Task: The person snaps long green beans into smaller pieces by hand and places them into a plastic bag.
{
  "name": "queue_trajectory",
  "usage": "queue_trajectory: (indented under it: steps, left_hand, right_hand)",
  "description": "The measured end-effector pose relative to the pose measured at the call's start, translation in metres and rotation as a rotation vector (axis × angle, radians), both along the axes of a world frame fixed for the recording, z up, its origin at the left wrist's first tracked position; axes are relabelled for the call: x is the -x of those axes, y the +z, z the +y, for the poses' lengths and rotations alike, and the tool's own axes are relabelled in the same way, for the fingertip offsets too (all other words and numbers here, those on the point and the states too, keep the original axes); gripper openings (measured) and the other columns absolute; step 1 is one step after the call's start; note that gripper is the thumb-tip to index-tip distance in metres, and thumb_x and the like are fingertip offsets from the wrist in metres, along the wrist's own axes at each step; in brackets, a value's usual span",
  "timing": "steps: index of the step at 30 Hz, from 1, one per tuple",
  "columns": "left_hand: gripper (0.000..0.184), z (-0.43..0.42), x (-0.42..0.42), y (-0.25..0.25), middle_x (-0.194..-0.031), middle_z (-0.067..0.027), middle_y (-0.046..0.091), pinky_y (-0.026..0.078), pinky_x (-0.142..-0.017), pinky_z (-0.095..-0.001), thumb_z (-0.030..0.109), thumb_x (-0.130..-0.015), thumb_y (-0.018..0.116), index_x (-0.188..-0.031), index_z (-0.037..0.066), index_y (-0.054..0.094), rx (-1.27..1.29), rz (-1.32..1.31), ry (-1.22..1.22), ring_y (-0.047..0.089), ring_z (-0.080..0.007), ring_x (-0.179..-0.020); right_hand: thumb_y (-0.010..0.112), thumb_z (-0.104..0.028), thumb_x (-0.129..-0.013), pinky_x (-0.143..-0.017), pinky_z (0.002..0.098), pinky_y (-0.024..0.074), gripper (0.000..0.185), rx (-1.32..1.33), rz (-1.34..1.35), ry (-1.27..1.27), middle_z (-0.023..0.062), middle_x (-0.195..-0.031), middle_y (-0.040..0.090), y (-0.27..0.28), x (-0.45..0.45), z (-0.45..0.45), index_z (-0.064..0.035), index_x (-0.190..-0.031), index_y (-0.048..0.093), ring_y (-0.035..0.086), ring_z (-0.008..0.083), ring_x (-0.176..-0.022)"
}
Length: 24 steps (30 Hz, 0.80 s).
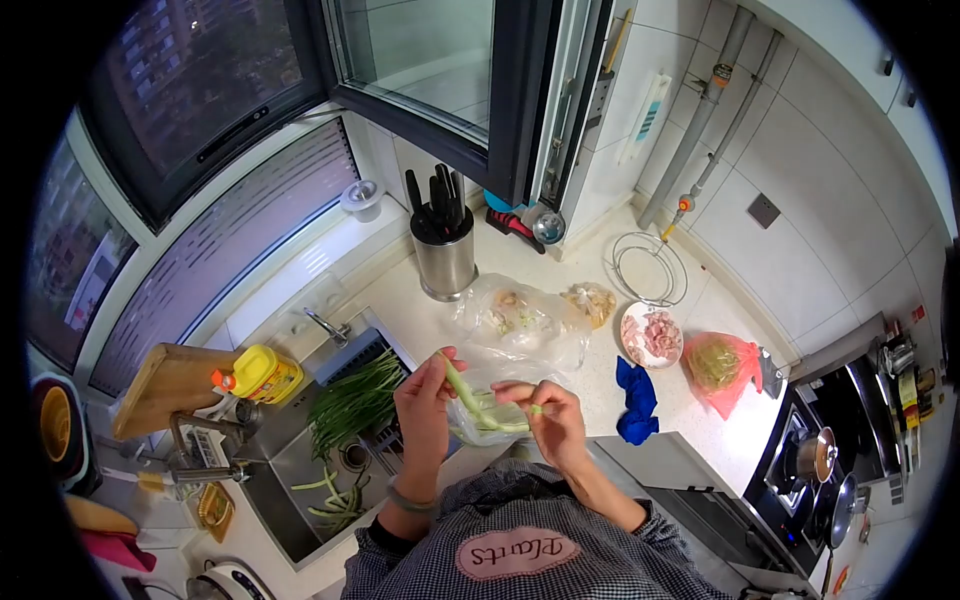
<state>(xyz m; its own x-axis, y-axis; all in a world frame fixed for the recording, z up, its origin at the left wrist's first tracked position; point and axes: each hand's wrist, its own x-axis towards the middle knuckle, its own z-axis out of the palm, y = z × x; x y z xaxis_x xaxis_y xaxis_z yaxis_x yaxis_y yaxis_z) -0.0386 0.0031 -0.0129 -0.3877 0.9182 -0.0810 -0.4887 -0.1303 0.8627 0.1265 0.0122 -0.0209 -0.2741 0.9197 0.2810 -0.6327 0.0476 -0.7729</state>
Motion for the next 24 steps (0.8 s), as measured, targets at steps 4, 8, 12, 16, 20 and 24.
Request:
queue_trajectory:
  steps: [4,8,12,16,20,24]
  left_hand:
    - [0.03,-0.002,0.009,0.005,-0.087,-0.008,0.069,0.043,-0.065,-0.0195,0.021,-0.097,0.058,-0.109,-0.005,0.064,-0.016,-0.195,-0.002,0.053,-0.0056,-0.068]
    - [0.028,-0.004,0.011,0.005,-0.089,-0.0085,0.069,0.043,-0.065,-0.02,0.02,-0.096,0.058,-0.109,-0.005,0.065,-0.025,-0.223,-0.017,0.054,-0.0062,-0.069]
    - [0.028,-0.007,0.005,0.002,-0.09,-0.0074,0.067,0.044,-0.066,-0.0203,0.019,-0.097,0.057,-0.109,-0.005,0.064,-0.08,-0.195,-0.017,0.054,-0.006,-0.071]
    - [0.027,-0.005,0.013,0.006,-0.088,-0.005,0.064,0.043,-0.065,-0.0203,0.02,-0.098,0.055,-0.108,-0.004,0.063,-0.167,-0.142,0.177,0.052,-0.0052,-0.071]
    - [0.026,-0.011,0.019,0.01,-0.087,-0.0023,0.061,0.041,-0.063,-0.0184,0.021,-0.1,0.052,-0.106,-0.002,0.062,-0.151,-0.114,0.091,0.05,-0.0035,-0.07]
    - [0.026,-0.012,0.02,0.013,-0.086,-0.0008,0.06,0.04,-0.063,-0.0179,0.023,-0.1,0.053,-0.105,-0.001,0.063,-0.146,-0.135,0.085,0.049,-0.003,-0.071]
  right_hand:
    - [0.04,-0.026,-0.089,-0.096,0.0515,0.0421,0.023,0.214,0.106,0.164,0.0092,-0.063,0.05,-0.004,-0.019,0.003,-0.007,-0.079,0.048,0.056,0.0285,-0.075]
    - [0.038,-0.022,-0.087,-0.088,0.0502,0.0492,0.02,0.238,0.145,0.191,0.0024,-0.058,0.036,0.007,-0.028,0.009,-0.0081,-0.076,0.045,0.039,0.0176,-0.057]
    - [0.038,-0.021,-0.087,-0.087,0.0494,0.0498,0.019,0.338,0.218,0.183,0.002,-0.058,0.035,0.009,-0.037,0.015,-0.008,-0.075,0.045,0.038,0.0168,-0.056]
    - [0.038,-0.02,-0.088,-0.077,0.0429,0.0472,0.019,0.418,0.184,0.08,0.0015,-0.059,0.033,0.013,-0.047,0.017,-0.0072,-0.074,0.041,0.036,0.0154,-0.056]
    - [0.038,-0.021,-0.089,-0.063,0.0332,0.0384,0.02,0.409,0.126,0.056,0.0003,-0.059,0.032,0.015,-0.054,0.022,-0.0081,-0.074,0.041,0.031,0.0134,-0.054]
    - [0.038,-0.02,-0.09,-0.055,0.0283,0.0285,0.02,0.412,0.147,0.066,-0.0011,-0.059,0.029,0.015,-0.06,0.029,-0.0083,-0.074,0.04,0.025,0.0117,-0.053]
